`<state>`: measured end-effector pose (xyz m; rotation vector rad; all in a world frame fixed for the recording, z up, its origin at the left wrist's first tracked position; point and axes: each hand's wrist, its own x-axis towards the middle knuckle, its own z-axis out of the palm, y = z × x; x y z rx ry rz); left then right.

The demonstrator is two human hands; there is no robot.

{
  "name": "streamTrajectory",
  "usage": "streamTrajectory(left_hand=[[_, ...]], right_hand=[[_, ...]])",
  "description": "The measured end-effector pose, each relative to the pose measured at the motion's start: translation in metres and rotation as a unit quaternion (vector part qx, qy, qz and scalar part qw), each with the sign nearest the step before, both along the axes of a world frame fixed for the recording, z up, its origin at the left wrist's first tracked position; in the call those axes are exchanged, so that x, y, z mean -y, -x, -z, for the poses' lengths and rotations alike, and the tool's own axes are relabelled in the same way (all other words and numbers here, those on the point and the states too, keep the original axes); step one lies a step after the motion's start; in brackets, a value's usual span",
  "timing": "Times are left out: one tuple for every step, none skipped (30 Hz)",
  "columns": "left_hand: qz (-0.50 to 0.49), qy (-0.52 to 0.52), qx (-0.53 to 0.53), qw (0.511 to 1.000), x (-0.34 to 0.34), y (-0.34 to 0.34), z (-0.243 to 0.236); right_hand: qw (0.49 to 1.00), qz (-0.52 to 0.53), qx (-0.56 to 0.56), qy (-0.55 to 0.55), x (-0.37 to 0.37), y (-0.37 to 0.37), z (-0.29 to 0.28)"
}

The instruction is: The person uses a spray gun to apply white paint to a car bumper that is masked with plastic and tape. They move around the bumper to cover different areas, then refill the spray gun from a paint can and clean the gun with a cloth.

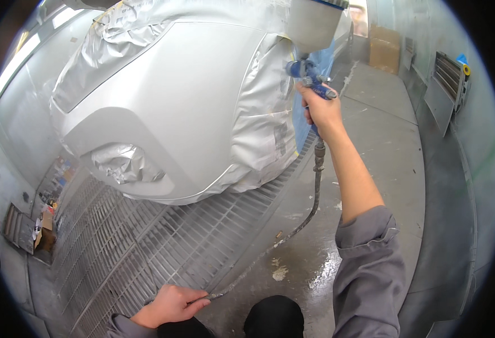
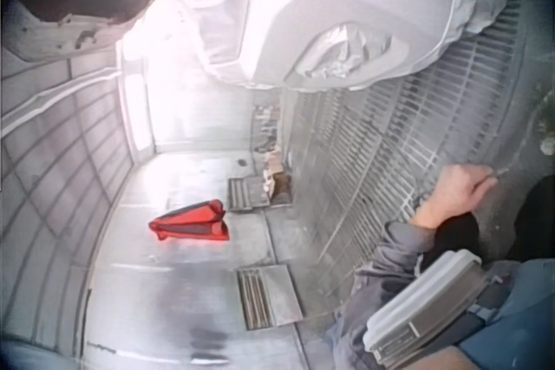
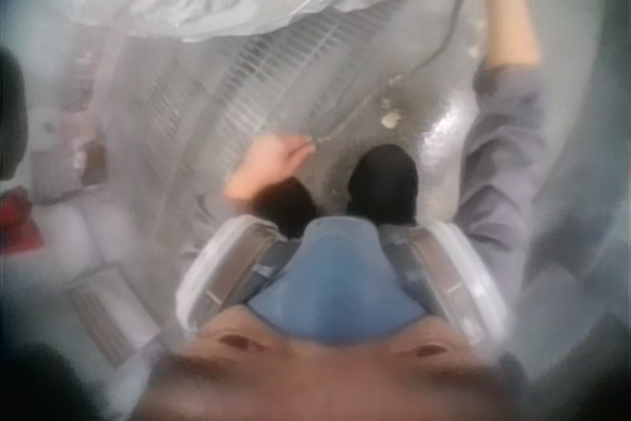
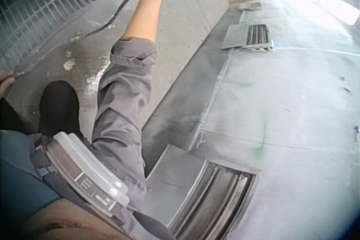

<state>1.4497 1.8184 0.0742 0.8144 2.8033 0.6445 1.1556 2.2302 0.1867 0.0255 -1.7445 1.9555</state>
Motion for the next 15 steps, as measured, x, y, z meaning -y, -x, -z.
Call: streamTrajectory(left_hand=[[0.002,0.001,-0.003,1.0,0.001,0.003,0.005],[0.003,0.003,-0.005,1.0,0.004,0.004,0.01],[0.006,0.005,-0.008,1.0,0.008,0.005,0.015],[0.013,0.013,-0.007,1.0,0.012,0.005,0.019],[0.023,0.013,-0.005,1.0,0.015,0.007,0.028],[0.03,0.017,-0.001,0.999,0.019,0.006,0.033],[0.042,0.031,0.009,0.999,0.022,0.007,0.04],[0.05,0.047,0.022,0.997,0.027,0.006,0.046],[0.062,0.058,0.032,0.996,0.03,0.007,0.051],[0.073,0.063,0.045,0.994,0.034,0.007,0.056],[0.083,0.067,0.056,0.993,0.039,0.007,0.062],[0.092,0.071,0.067,0.991,0.043,0.005,0.067],[0.094,0.072,0.075,0.99,0.049,0.003,0.073],[0.098,0.074,0.081,0.989,0.053,0.0,0.079],[0.101,0.075,0.087,0.988,0.058,-0.003,0.082]], right_hand=[[1.0,0.026,0.002,-0.001,-0.004,0.003,0.006],[0.999,0.051,0.005,-0.001,-0.001,0.001,0.011],[0.999,0.046,0.007,-0.015,0.004,-0.002,0.019],[0.999,0.042,0.009,-0.029,0.011,-0.008,0.03],[0.998,0.04,0.013,-0.049,0.02,-0.015,0.039],[0.998,0.029,0.011,-0.061,0.034,-0.027,0.041],[0.997,0.019,0.008,-0.072,0.046,-0.041,0.042],[0.997,0.004,0.008,-0.081,0.062,-0.054,0.044],[0.995,0.013,-0.006,-0.1,0.072,-0.066,0.043],[0.994,0.007,0.002,-0.11,0.082,-0.08,0.042],[0.993,-0.002,0.008,-0.119,0.093,-0.095,0.038],[0.991,-0.009,0.014,-0.13,0.104,-0.109,0.036],[0.988,-0.013,0.02,-0.15,0.115,-0.121,0.036],[0.987,-0.019,0.005,-0.159,0.127,-0.131,0.035],[0.985,-0.025,-0.01,-0.168,0.141,-0.141,0.036]])
